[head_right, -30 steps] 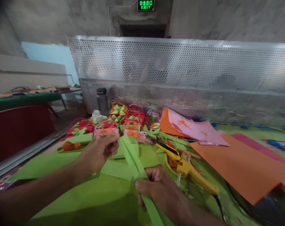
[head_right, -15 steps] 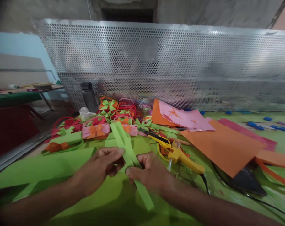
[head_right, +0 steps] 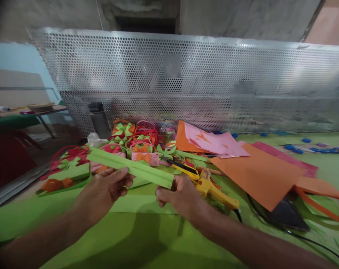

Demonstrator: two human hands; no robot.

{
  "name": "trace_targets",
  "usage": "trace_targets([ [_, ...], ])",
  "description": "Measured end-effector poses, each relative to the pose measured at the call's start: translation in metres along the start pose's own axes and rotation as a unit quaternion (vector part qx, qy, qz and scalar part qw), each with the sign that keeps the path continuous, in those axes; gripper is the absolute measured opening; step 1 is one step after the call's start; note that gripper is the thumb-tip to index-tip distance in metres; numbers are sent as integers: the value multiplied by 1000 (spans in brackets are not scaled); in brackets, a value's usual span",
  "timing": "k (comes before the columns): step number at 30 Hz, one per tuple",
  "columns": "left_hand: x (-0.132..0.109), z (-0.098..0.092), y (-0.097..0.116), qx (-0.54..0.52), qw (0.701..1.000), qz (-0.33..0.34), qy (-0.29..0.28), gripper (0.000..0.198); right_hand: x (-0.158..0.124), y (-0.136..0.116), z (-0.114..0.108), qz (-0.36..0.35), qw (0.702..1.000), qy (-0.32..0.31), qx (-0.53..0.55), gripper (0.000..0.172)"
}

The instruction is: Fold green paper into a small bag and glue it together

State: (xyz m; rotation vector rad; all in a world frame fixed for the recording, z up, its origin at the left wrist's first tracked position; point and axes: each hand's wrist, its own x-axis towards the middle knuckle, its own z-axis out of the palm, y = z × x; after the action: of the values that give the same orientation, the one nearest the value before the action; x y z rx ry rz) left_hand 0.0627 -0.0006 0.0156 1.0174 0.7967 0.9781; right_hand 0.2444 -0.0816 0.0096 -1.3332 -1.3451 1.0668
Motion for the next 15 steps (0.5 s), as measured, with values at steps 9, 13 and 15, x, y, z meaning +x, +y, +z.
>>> trace_targets([
  [9, -5, 2, -8, 6, 999, -35, -22, 23, 1, -1, 5, 39, 990, 65, 120, 22],
  [13, -10, 5, -10, 14, 996, -60, -61, 27, 0, 0, 7, 38, 987, 70, 138, 24],
  [15, -12, 6, -11, 19, 995, -64, -70, 29, 1, 1, 6, 29, 988, 69, 137, 24],
])
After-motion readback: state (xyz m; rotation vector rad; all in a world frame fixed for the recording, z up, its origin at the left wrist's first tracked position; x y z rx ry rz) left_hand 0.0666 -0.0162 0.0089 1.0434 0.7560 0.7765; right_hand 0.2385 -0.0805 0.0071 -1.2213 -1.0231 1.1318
